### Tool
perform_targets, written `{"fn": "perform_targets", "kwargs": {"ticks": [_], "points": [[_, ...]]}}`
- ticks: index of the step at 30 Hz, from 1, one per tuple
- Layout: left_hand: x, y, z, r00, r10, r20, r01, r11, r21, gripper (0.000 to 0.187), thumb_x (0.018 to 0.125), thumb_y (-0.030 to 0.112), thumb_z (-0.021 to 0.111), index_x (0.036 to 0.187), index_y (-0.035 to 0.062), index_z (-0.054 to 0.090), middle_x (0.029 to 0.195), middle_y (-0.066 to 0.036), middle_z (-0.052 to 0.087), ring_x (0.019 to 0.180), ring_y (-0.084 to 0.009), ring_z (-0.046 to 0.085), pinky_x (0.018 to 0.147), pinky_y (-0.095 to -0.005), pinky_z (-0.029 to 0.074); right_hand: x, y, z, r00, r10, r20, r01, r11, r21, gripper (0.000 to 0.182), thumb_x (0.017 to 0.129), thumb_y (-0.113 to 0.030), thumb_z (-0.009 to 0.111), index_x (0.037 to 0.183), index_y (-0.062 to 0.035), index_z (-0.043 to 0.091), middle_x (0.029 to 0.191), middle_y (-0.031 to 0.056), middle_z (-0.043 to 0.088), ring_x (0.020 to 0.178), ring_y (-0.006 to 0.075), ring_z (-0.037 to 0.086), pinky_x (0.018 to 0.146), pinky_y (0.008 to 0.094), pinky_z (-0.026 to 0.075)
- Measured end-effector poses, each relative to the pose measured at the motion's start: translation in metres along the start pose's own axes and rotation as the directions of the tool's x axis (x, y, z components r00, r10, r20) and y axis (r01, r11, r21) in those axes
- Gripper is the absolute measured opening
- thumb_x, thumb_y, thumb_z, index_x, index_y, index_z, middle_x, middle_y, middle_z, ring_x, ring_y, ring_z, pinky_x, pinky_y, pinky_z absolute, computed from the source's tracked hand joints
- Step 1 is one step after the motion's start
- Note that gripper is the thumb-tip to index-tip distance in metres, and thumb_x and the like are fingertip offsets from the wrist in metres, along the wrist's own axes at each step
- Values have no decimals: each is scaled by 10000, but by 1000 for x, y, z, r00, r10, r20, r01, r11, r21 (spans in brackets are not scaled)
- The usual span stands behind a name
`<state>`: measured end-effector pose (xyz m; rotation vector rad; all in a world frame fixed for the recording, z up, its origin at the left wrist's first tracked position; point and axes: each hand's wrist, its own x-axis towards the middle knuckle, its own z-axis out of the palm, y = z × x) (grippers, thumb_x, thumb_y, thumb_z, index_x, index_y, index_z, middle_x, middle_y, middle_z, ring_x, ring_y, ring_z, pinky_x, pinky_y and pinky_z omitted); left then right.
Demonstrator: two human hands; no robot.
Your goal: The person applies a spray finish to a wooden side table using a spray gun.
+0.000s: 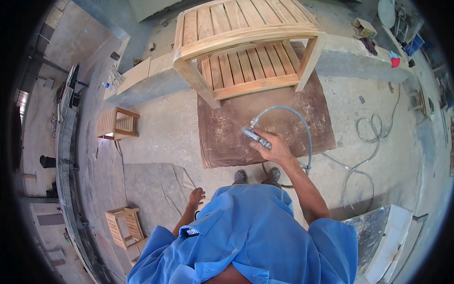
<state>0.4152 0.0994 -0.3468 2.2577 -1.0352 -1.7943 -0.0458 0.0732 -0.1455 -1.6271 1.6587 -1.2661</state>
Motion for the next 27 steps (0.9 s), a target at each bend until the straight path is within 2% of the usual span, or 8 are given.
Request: {"fn": "perform_targets", "kwargs": {"ticks": [3, 7, 9, 10, 12, 19, 21, 27], "points": [[-13, -14, 13, 1000, 5, -2, -5, 999, -34, 583, 962, 472, 537, 1430, 131, 470, 1343, -135, 599, 1233, -355, 576, 965, -601, 435, -5, 35, 2, 975, 197, 103, -192, 980, -62, 478, 857, -330, 755, 1204, -7, 687, 1022, 255, 713, 916, 381, 722, 781, 401, 564], [-35, -35, 25, 996, -35, -80, 29, 997, -65, 568, 943, 464, 551, 1394, 123, 499, 1254, -111, 635, 1138, -307, 617, 881, -543, 473, 18, 37, -22, 989, 147, 32, -147, 989, -12, 492, 889, -352, 727, 1225, 3, 673, 922, 192, 740, 816, 292, 734, 721, 355, 558], [-51, -40, 27, 994, -50, -101, 44, 997, -57, 583, 939, 471, 553, 1398, 116, 495, 1295, -129, 621, 1161, -331, 615, 905, -564, 468, 39, 34, -37, 958, 277, 70, -280, 865, 417, 499, 912, -353, 707, 1253, 8, 655, 780, 83, 704, 705, 149, 672, 644, 285, 518], [-60, -40, 28, 992, -56, -117, 51, 998, -43, 583, 939, 471, 553, 1398, 116, 495, 1295, -129, 621, 1161, -331, 615, 905, -564, 468, 48, 22, -48, 957, 283, 71, -285, 854, 436, 499, 912, -353, 707, 1253, 8, 655, 780, 83, 704, 705, 149, 672, 644, 285, 518], [-74, -39, 33, 986, -75, -148, 67, 996, -63, 599, 933, 470, 558, 1408, 112, 490, 1299, -135, 620, 1167, -336, 615, 913, -566, 469, 71, -11, -75, 992, 65, -110, 10, 819, 574, 509, 921, -350, 699, 1275, 12, 642, 702, 8, 623, 652, 59, 571, 591, 233, 455], [-94, -31, 64, 977, -96, -192, 76, 991, -108, 590, 949, 449, 544, 1431, 115, 479, 1320, -131, 616, 1194, -323, 608, 954, -552, 462, 101, 9, -83, 993, 17, -117, 51, 828, 559, 479, 921, -342, 698, 1247, 6, 659, 659, -8, 569, 603, 74, 528, 551, 258, 405], [-90, -33, 67, 981, -84, -176, 66, 992, -105, 591, 950, 448, 543, 1437, 121, 475, 1324, -133, 615, 1198, -320, 608, 954, -546, 464, 101, 28, -76, 995, 103, -8, -86, 872, 482, 438, 917, -313, 702, 1220, 2, 676, 633, -12, 540, 587, 75, 510, 535, 273, 395], [-66, -35, 72, 996, -9, -90, 7, 1000, -26, 578, 954, 439, 538, 1443, 140, 465, 1325, -139, 615, 1201, -320, 611, 933, -535, 484, 70, 74, -65, 971, 234, 47, -229, 862, 452, 407, 927, -301, 703, 1196, 4, 688, 640, -7, 560, 589, 70, 516, 539, 278, 419]]}}
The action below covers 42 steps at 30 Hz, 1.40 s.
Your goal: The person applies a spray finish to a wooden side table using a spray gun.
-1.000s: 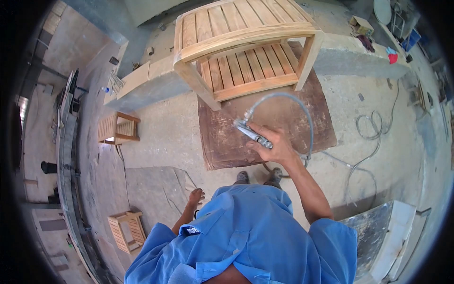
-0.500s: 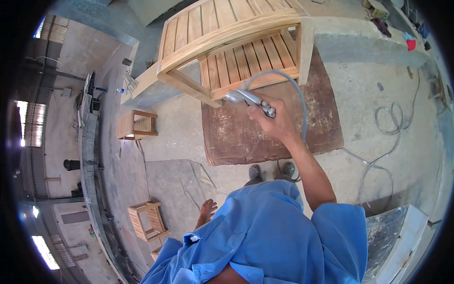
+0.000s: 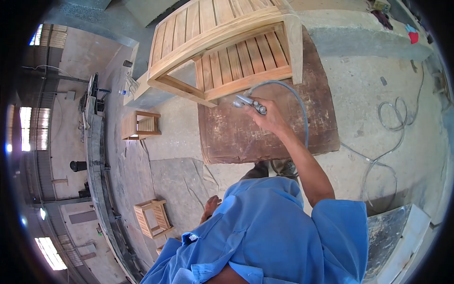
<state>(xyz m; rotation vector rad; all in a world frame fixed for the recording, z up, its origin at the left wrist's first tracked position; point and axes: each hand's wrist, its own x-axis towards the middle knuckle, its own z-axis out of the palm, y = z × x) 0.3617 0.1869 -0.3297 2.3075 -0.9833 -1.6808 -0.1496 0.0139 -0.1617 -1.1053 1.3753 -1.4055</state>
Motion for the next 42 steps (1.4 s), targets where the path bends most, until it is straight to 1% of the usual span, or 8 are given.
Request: {"fn": "perform_targets", "kwargs": {"ticks": [7, 11, 17, 19, 22, 26, 32, 42], "points": [[35, 61, -19, 999, 41, 9, -42, 999, 2, 617, 960, 470, 570, 1456, 128, 435, 1305, -132, 626, 1141, -325, 632, 899, -549, 485, -10, -42, 5, 987, -139, -80, 149, 980, 133, 424, 922, -296, 712, 1213, 10, 678, 660, 16, 592, 594, 80, 528, 548, 279, 433], [88, 139, -48, 931, 363, -29, -361, 910, -202, 650, 967, 522, 569, 1456, 118, 429, 1288, -106, 634, 1105, -276, 640, 848, -466, 494, -7, -42, 12, 996, -84, -10, 84, 996, -22, 454, 903, -323, 729, 1219, 0, 678, 717, 56, 654, 614, 96, 574, 572, 283, 460], [47, 406, -58, 597, 788, -147, -802, 588, -106, 693, 1018, 467, 516, 1560, 121, 256, 1490, -176, 462, 1350, -300, 470, 1063, -498, 407, -27, 36, 29, 991, 133, -31, -135, 932, -335, 407, 878, -354, 735, 1159, -59, 719, 794, 146, 704, 679, 255, 669, 656, 355, 516], [46, 473, -54, 351, 926, -136, -935, 355, 3, 713, 994, 368, 601, 1549, 79, 259, 1470, -173, 464, 1313, -274, 477, 1047, -443, 421, -44, 40, 31, 985, 137, -102, -166, 909, -383, 394, 874, -354, 733, 1144, -67, 725, 806, 164, 705, 708, 310, 680, 682, 378, 526], [68, 538, -36, 225, 971, -87, -969, 232, 83, 640, 938, 263, 695, 1445, -13, 420, 1338, -147, 561, 1170, -228, 552, 973, -380, 463, -74, 37, 31, 961, 209, -183, -258, 917, -305, 416, 866, -362, 733, 1149, -58, 717, 838, 185, 706, 770, 375, 678, 726, 398, 537], [67, 557, -5, 316, 886, -339, -947, 317, -54, 360, 883, 189, 744, 1128, -61, 658, 1069, -83, 673, 944, -168, 626, 854, -315, 504, -116, 40, 29, 903, 219, -370, -346, 881, -324, 430, 874, -342, 723, 1169, -30, 704, 850, 197, 712, 781, 324, 703, 758, 382, 537], [48, 554, -1, 277, 902, -331, -960, 250, -123, 334, 881, 133, 729, 1140, -59, 644, 1074, -101, 668, 954, -174, 629, 851, -315, 509, -143, 31, 4, 789, 96, -607, -285, 932, -223, 473, 931, -353, 678, 1204, 33, 661, 819, 110, 677, 798, 162, 637, 762, 327, 511], [50, 548, 2, 303, 866, -398, -952, 298, -75, 352, 870, 131, 729, 1138, -74, 629, 1076, -123, 663, 938, -188, 635, 836, -329, 517, -56, -41, -25, 718, -79, -691, -268, 886, -380, 472, 904, -334, 703, 1205, 28, 665, 676, 105, 653, 644, 160, 643, 620, 326, 504]]}}
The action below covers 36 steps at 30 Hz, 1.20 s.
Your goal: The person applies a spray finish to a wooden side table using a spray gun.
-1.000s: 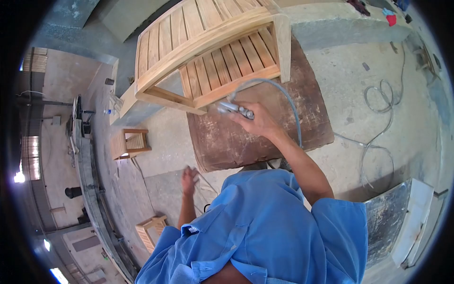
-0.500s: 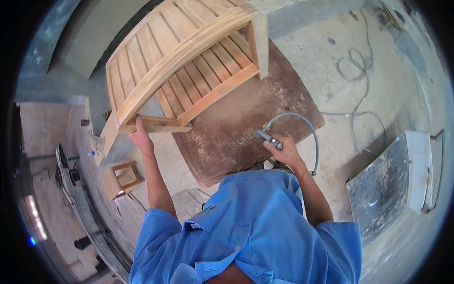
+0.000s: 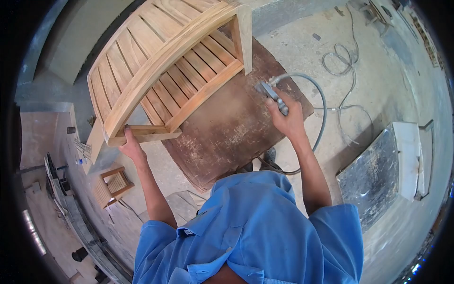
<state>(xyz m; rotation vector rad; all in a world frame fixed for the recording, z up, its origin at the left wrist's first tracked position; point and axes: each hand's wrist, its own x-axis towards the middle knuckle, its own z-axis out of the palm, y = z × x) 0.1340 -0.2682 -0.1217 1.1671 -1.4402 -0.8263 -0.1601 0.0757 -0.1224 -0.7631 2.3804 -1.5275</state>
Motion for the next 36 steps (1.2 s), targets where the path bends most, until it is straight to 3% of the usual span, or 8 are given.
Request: {"fn": "perform_targets", "kwargs": {"ticks": [6, 9, 13, 15, 22, 24, 29, 36], "points": [[-5, 5, 1, 1000, 30, -6, -30, 1000, -4, 346, 869, 124, 718, 1135, -81, 634, 1057, -122, 670, 936, -183, 634, 835, -323, 512, 18, -20, 40, 994, 64, 85, -54, 993, -106, 496, 875, -377, 715, 1200, -3, 682, 744, 206, 687, 711, 324, 716, 657, 378, 530], [-6, 5, 1, 999, 37, -6, -37, 999, -10, 327, 869, 124, 716, 1112, -83, 644, 1031, -117, 675, 920, -177, 635, 835, -318, 510, -6, -29, 57, 964, -113, 242, 124, 992, -32, 489, 869, -390, 722, 1193, -24, 694, 731, 206, 678, 704, 314, 715, 647, 384, 526], [-9, 10, 4, 999, 34, -26, -34, 999, -20, 316, 864, 123, 720, 1093, -83, 651, 1017, -111, 680, 909, -174, 638, 833, -318, 511, -17, -41, 65, 946, -91, 311, 88, 996, 24, 502, 866, -415, 727, 1183, -27, 699, 738, 216, 676, 703, 327, 716, 635, 391, 530], [-7, 6, 4, 999, 12, -47, -12, 1000, 9, 301, 855, 100, 719, 1084, -84, 655, 1007, -106, 684, 899, -170, 641, 826, -313, 512, -8, -41, 59, 958, -2, 287, 29, 996, -89, 521, 866, -429, 729, 1186, -20, 693, 722, 206, 670, 678, 330, 711, 621, 393, 530], [-6, 6, 7, 998, 10, -65, -12, 1000, -25, 265, 839, 47, 693, 1072, -72, 654, 1000, -100, 685, 900, -162, 644, 819, -303, 511, 3, -46, 76, 988, -93, 122, 105, 990, -95, 534, 859, -450, 734, 1189, -32, 694, 664, 170, 646, 631, 311, 698, 585, 394, 519], [-7, 5, 6, 999, 8, -54, -10, 999, -41, 256, 835, 38, 683, 1067, -65, 653, 989, -95, 683, 899, -164, 645, 817, -306, 513, -9, -53, 87, 940, 16, 341, 27, 992, -121, 530, 859, -456, 728, 1186, -40, 699, 712, 198, 674, 681, 338, 715, 604, 394, 536], [-7, 4, 4, 999, 17, -42, -18, 1000, -20, 267, 850, 69, 690, 1078, -66, 657, 993, -91, 678, 900, -162, 633, 822, -306, 503, -54, -82, 126, 794, -247, 555, 185, 969, 166, 572, 841, -477, 737, 1218, -51, 680, 922, 201, 727, 812, 377, 716, 725, 437, 563], [-7, 7, 7, 998, 44, -50, -45, 999, -24, 234, 838, 33, 672, 1051, -61, 651, 972, -86, 678, 879, -156, 637, 808, -305, 512, -45, -79, 118, 818, -193, 542, 175, 981, 85, 593, 837, -479, 743, 1198, -12, 682, 955, 208, 724, 835, 372, 720, 759, 437, 562]]}}
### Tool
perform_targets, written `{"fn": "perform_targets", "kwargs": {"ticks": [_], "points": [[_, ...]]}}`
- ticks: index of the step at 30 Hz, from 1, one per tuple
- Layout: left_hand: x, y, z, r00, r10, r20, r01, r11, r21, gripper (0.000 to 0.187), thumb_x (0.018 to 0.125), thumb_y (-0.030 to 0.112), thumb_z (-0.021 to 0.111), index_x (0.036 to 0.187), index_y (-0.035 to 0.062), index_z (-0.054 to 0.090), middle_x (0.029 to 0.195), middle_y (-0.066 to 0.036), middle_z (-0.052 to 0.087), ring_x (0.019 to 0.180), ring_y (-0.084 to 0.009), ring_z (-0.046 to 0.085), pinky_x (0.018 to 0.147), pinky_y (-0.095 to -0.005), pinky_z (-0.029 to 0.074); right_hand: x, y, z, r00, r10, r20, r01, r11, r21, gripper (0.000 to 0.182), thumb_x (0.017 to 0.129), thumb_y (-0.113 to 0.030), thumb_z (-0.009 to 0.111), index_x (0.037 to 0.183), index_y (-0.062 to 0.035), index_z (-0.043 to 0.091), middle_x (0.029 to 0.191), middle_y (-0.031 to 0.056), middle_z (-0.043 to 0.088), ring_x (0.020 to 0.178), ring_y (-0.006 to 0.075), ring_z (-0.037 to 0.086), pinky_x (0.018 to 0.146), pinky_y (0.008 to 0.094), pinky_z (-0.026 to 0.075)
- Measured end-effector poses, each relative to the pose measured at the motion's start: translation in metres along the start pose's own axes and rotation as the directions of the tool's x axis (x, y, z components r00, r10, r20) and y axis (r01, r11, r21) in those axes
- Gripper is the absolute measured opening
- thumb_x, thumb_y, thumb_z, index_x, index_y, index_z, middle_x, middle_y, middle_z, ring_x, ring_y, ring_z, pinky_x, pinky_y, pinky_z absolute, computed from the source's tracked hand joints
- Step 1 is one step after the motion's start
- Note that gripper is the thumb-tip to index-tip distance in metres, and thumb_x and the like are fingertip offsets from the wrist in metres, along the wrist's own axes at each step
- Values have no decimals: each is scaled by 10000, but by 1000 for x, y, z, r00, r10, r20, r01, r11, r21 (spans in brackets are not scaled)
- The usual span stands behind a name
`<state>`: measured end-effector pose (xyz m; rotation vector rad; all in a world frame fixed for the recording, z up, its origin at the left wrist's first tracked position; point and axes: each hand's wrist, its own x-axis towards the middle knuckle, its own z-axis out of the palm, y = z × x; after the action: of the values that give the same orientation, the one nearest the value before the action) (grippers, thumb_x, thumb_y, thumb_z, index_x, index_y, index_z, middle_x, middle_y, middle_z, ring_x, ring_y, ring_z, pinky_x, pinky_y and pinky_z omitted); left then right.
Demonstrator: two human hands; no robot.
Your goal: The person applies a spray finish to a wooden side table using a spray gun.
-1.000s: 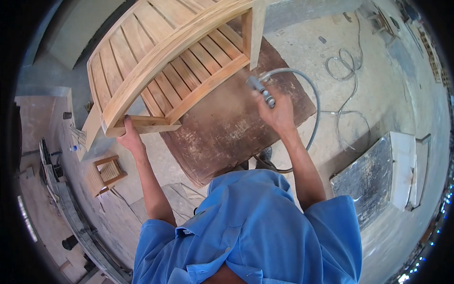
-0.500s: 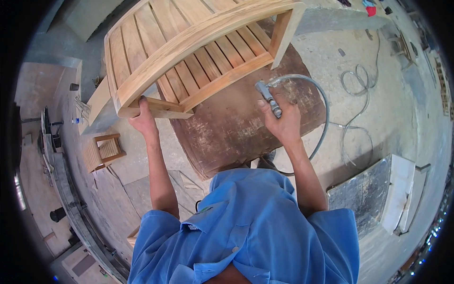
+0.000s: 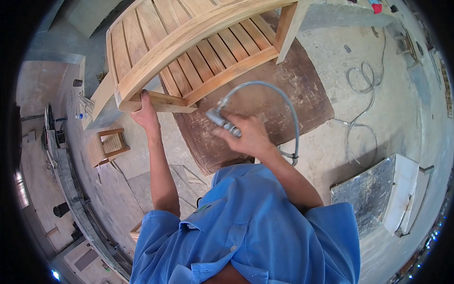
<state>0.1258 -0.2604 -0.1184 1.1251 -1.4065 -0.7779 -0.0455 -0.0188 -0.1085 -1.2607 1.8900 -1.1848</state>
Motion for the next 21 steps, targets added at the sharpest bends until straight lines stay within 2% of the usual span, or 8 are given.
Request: {"fn": "perform_targets", "kwargs": {"ticks": [3, 7, 8, 11, 14, 17, 19, 21], "points": [[3, -9, 0, 1000, -1, -6, 1, 1000, 4, 239, 841, 44, 682, 1053, -62, 652, 972, -87, 678, 881, -162, 639, 807, -309, 513, 1, 12, -25, 991, 60, -122, -61, 998, -1, 567, 839, -451, 751, 1188, -8, 691, 901, 218, 719, 801, 360, 724, 732, 420, 561], [7, -12, 0, 1000, 17, -2, -17, 1000, 13, 259, 846, 60, 697, 1068, -66, 653, 986, -93, 679, 895, -168, 639, 815, -311, 511, 16, 9, -55, 976, 122, -181, -132, 990, -41, 551, 846, -418, 753, 1200, -2, 686, 713, 181, 668, 643, 301, 691, 611, 384, 528], [9, -14, -1, 1000, 1, 4, -1, 1000, 7, 269, 850, 70, 703, 1075, -68, 653, 993, -95, 679, 902, -172, 638, 824, -314, 509, 23, 14, -56, 964, 20, -266, -27, 999, -21, 545, 849, -416, 751, 1195, 1, 687, 651, 162, 631, 589, 288, 665, 573, 385, 509], [11, -16, -4, 1000, -3, 28, 3, 1000, 8, 289, 859, 90, 709, 1091, -73, 652, 1010, -99, 678, 920, -175, 634, 844, -316, 502, 36, 8, -66, 945, -34, -326, 22, 999, -41, 544, 849, -417, 750, 1190, 2, 688, 676, 178, 650, 600, 297, 671, 576, 384, 513], [11, -11, -5, 998, 0, 58, -1, 1000, 14, 303, 870, 107, 705, 1106, -74, 647, 1025, -100, 674, 937, -172, 626, 861, -315, 492, 24, 8, -75, 972, 98, -215, -120, 988, -93, 546, 847, -422, 750, 1184, 3, 688, 737, 198, 675, 654, 320, 694, 604, 397, 524], [13, -12, -3, 998, -7, 61, 6, 1000, 17, 313, 878, 120, 701, 1115, -75, 641, 1031, -101, 667, 945, -168, 615, 867, -315, 485, -7, 32, -65, 972, -6, -235, -28, 990, -140, 550, 843, -432, 752, 1183, -5, 691, 765, 213, 684, 704, 350, 707, 640, 419, 536], [12, -11, -2, 998, -2, 59, 0, 1000, 26, 318, 880, 126, 701, 1118, -75, 638, 1031, -100, 664, 946, -166, 609, 868, -314, 483, -14, 29, -67, 976, 19, -216, -48, 990, -132, 557, 841, -441, 751, 1184, -6, 692, 749, 210, 685, 717, 370, 709, 662, 438, 540], [12, -8, -2, 999, 1, 55, -1, 1000, -5, 323, 881, 133, 706, 1117, -77, 637, 1027, -95, 659, 932, -166, 603, 865, -316, 482, -11, 22, -71, 975, 161, -156, -179, 978, -106, 562, 843, -448, 746, 1181, -3, 692, 735, 205, 686, 702, 371, 704, 656, 429, 541]]}}
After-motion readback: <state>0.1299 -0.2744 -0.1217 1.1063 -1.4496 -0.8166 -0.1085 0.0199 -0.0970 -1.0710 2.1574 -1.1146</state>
